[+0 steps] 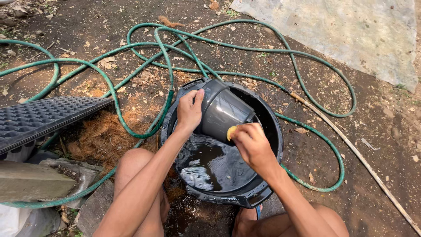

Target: The person sits on the ground and washes a black plastic cylindrical part using a sponge and water from a bucket. They scrub the exterior and interior surfaces repeatedly, rinse the part, and place it aside.

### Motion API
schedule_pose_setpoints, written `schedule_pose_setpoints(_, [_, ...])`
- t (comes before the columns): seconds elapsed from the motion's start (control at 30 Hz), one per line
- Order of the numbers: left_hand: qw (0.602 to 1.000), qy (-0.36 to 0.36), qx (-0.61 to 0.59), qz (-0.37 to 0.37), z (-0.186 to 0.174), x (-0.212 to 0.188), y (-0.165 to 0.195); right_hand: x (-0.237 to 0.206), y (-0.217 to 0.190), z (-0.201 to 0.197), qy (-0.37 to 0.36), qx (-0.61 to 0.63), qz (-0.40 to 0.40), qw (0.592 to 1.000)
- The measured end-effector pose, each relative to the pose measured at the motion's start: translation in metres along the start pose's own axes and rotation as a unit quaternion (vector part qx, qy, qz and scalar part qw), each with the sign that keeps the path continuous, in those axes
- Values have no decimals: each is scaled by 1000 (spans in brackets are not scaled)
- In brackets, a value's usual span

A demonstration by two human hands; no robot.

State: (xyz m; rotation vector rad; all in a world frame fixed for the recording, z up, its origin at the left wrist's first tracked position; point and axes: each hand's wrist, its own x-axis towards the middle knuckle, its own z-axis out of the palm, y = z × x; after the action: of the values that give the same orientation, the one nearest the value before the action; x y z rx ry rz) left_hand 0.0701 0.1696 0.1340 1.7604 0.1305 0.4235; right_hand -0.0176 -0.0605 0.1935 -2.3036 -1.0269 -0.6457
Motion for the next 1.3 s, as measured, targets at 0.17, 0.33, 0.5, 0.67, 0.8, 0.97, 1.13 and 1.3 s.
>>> schedule_pose_setpoints(0.17, [999,-27,-12,45,1,0,3,8,14,-13,53,-29,73,995])
schedule_pose_setpoints(0.33, [1000,-12,17,12,5,-3,8,13,10,-14,60,-24,86,994])
schedule_pose_setpoints(0.5, [1000,11,-10,9,0,5,2,4,-16,4,-33,-1,-6,999])
schedule_pose_setpoints(0.67, [996,-35,14,78,3,-1,5,7,4,-9,82,-64,20,994])
schedule_pose_setpoints(0.8, [992,-77,-9,99,8,-17,18,14,27,-19,100,-22,192,976])
schedule_pose_setpoints(0.97, [990,-56,42,119,9,-24,26,4,2,3,35,4,65,997])
schedule_pose_setpoints(1.13, [989,-76,33,120,13,-27,29,10,4,2,26,-56,51,997])
schedule_pose_setpoints(1.3, [988,-98,42,111,15,-35,36,21,18,-9,83,-51,198,975])
